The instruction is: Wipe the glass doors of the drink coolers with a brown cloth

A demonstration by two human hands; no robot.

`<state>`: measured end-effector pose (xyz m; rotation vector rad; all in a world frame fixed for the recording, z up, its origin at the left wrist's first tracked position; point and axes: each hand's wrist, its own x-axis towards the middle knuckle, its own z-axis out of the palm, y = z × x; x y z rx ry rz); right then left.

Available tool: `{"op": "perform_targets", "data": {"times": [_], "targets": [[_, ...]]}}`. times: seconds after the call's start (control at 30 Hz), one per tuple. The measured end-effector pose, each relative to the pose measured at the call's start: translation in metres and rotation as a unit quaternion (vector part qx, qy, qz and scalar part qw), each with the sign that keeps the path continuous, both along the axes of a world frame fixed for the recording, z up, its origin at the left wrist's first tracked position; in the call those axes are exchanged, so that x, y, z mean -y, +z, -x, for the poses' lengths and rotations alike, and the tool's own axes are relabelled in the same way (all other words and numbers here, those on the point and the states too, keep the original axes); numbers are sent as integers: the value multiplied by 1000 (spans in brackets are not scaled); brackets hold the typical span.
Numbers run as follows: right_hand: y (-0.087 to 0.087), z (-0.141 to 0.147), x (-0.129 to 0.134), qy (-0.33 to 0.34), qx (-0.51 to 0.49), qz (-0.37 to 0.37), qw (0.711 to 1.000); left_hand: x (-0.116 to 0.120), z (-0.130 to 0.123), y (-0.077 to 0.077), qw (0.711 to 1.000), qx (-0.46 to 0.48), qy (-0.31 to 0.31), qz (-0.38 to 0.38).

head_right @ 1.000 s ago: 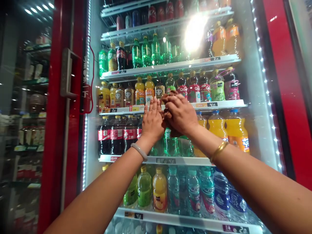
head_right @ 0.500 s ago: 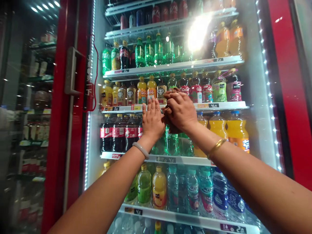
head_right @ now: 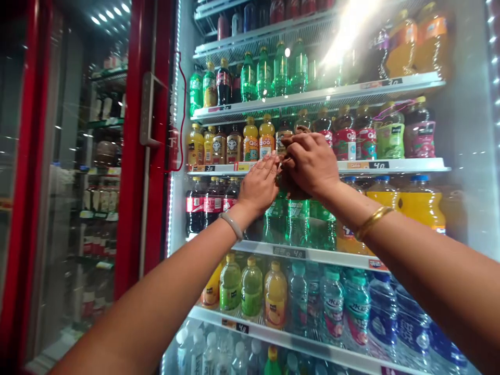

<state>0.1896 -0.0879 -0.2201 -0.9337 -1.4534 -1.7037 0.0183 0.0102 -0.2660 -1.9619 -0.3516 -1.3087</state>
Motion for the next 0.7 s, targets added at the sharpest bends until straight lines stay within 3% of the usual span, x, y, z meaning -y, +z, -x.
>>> {"op": "perform_targets", "data": {"times": [0.07, 0.17, 0.27, 0.37, 0.43, 0.57, 0.63, 0.7], "targets": [[-16, 14, -3, -5, 43, 41, 998, -11, 16, 1, 998, -48, 5, -32], [-37, 5, 8, -7, 146, 115, 983, -19, 26, -3, 1000, 20, 22, 4], [-27, -11, 15, -9, 189, 137, 972, -19, 24, -7, 989, 127, 34, 70], [-2, 4, 0, -12, 72, 51, 996, -18, 20, -9, 987, 141, 25, 78], [4, 28, -17, -8, 3, -1, 1000, -20, 21, -9, 987, 141, 11, 73], [-20, 58, -30, -15, 82, 30, 996, -29, 31, -10, 990, 120, -16, 65], [-33, 49, -20, -22, 153, 82, 985, -35, 41, -9, 995, 80, -14, 49], [-32, 32, -9, -37, 197, 126, 971, -41, 52, -6, 999, 28, -11, 24]]}}
